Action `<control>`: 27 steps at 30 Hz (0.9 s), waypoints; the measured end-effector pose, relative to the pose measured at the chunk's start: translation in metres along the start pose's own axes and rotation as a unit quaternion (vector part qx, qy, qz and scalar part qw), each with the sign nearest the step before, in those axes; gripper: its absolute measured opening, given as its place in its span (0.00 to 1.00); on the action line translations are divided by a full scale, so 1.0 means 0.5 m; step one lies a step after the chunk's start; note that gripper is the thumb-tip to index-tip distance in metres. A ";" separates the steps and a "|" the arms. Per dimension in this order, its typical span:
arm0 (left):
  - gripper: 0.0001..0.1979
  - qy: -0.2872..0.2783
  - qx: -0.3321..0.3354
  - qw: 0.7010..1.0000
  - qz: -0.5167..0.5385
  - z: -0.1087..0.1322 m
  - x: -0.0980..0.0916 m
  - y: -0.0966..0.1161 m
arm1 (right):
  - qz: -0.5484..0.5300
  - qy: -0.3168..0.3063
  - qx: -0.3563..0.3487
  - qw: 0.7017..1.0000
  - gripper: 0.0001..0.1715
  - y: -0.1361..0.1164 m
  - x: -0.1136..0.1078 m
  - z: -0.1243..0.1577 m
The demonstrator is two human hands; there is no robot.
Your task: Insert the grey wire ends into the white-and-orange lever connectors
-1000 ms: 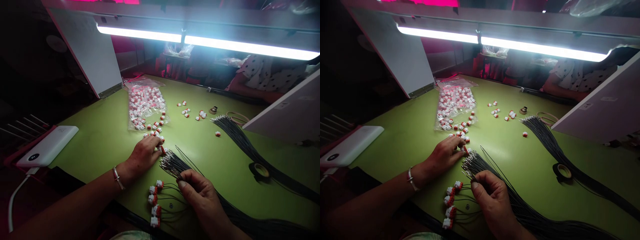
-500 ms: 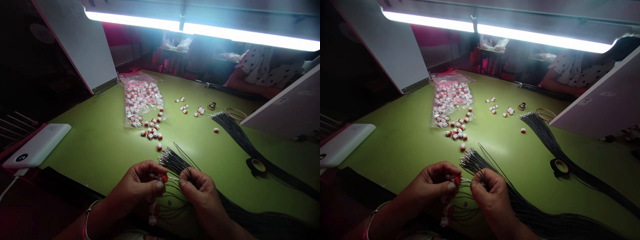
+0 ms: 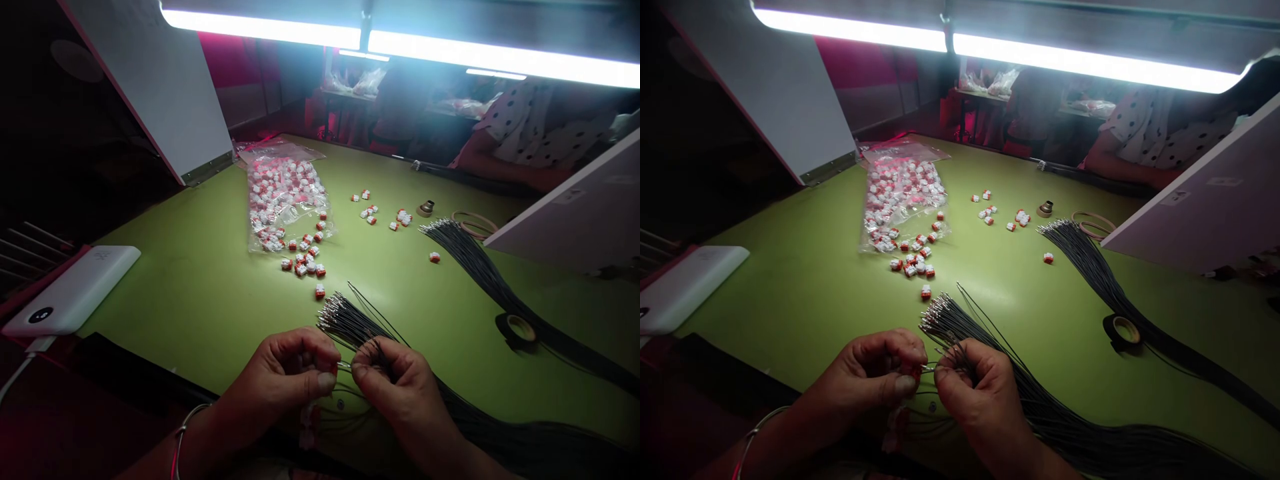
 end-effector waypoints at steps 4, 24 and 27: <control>0.09 0.014 -0.016 0.998 0.055 -0.002 -0.013 -0.009 | -0.001 0.001 -0.006 1.000 0.12 -0.002 0.001 0.008; 0.08 0.041 -0.011 0.998 0.047 0.000 -0.022 -0.006 | 0.041 -0.029 -0.036 0.998 0.13 -0.015 0.002 0.013; 0.07 0.041 -0.010 0.998 0.039 0.001 -0.022 -0.007 | 0.055 -0.040 -0.053 0.996 0.12 -0.014 0.000 0.016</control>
Point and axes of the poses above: each hand's wrist, its own z-axis away from the middle knuckle, its own x-axis out of the palm, y = z × x, the point moved 5 cm from there along -z, towards the middle knuckle, and after that the axes turned 11 degrees about -x, right-handed, at the moved point
